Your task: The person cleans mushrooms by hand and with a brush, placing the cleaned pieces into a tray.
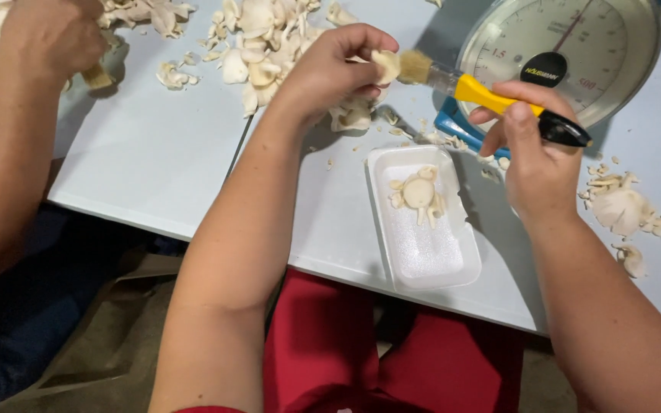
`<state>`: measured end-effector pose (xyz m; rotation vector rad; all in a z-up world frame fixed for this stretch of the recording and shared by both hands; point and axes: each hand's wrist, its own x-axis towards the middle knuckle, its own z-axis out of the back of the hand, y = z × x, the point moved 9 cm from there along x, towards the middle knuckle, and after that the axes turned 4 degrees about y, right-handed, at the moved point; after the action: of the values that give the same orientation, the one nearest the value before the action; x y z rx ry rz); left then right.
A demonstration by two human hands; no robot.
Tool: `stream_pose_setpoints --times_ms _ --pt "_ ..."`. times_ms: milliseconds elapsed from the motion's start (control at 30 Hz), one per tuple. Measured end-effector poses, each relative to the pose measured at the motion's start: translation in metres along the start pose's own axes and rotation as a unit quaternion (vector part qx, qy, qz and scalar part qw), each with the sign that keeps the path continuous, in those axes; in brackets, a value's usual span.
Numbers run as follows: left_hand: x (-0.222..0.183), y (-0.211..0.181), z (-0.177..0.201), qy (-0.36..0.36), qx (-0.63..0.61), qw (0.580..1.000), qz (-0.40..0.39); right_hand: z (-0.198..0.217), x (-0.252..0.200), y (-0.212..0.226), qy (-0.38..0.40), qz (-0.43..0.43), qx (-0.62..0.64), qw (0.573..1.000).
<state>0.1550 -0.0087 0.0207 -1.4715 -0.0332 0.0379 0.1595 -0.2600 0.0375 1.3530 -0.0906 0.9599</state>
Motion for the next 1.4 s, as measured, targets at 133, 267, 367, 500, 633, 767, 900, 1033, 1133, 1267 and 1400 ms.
stream_pose_setpoints --times_ms 133,267,367,500,633,767,900,1033,1133,1267,1400 --pt "0.017 0.02 -0.002 -0.031 0.056 0.998 -0.026 0.009 -0.003 -0.001 -0.032 0.019 0.006 0.999" --pt "0.012 0.005 -0.011 -0.006 0.069 0.996 -0.059 0.001 0.0 0.009 0.014 0.041 -0.034 0.998" --pt "0.005 -0.011 -0.01 -0.001 0.047 0.993 -0.109 0.012 -0.001 0.01 -0.008 0.058 -0.078 0.995" --pt "0.014 -0.005 -0.011 0.044 -0.048 0.979 -0.194 0.016 -0.003 0.015 -0.038 0.052 -0.082 0.995" --pt "0.013 -0.006 -0.015 0.05 -0.022 0.978 -0.203 0.016 -0.004 0.012 -0.046 0.05 -0.073 0.995" --pt "0.018 0.0 -0.014 0.077 -0.114 0.968 -0.209 0.021 -0.004 0.011 -0.048 0.063 -0.018 0.997" --pt "0.012 -0.011 -0.017 0.085 -0.102 0.959 -0.249 0.018 -0.001 0.006 -0.02 0.039 -0.039 0.998" --pt "-0.012 -0.028 -0.028 0.019 0.065 0.982 -0.175 0.039 -0.001 -0.001 -0.076 0.037 -0.1 0.991" --pt "-0.026 -0.031 -0.084 0.151 0.336 0.906 -0.209 0.049 -0.001 0.005 -0.126 0.064 -0.088 0.986" --pt "-0.04 -0.003 -0.12 0.329 0.423 0.838 -0.105 0.04 -0.001 0.011 -0.11 0.058 -0.112 0.986" --pt "-0.014 -0.022 -0.054 0.16 0.294 0.928 -0.167 0.033 0.0 0.015 -0.101 0.056 -0.112 0.987"
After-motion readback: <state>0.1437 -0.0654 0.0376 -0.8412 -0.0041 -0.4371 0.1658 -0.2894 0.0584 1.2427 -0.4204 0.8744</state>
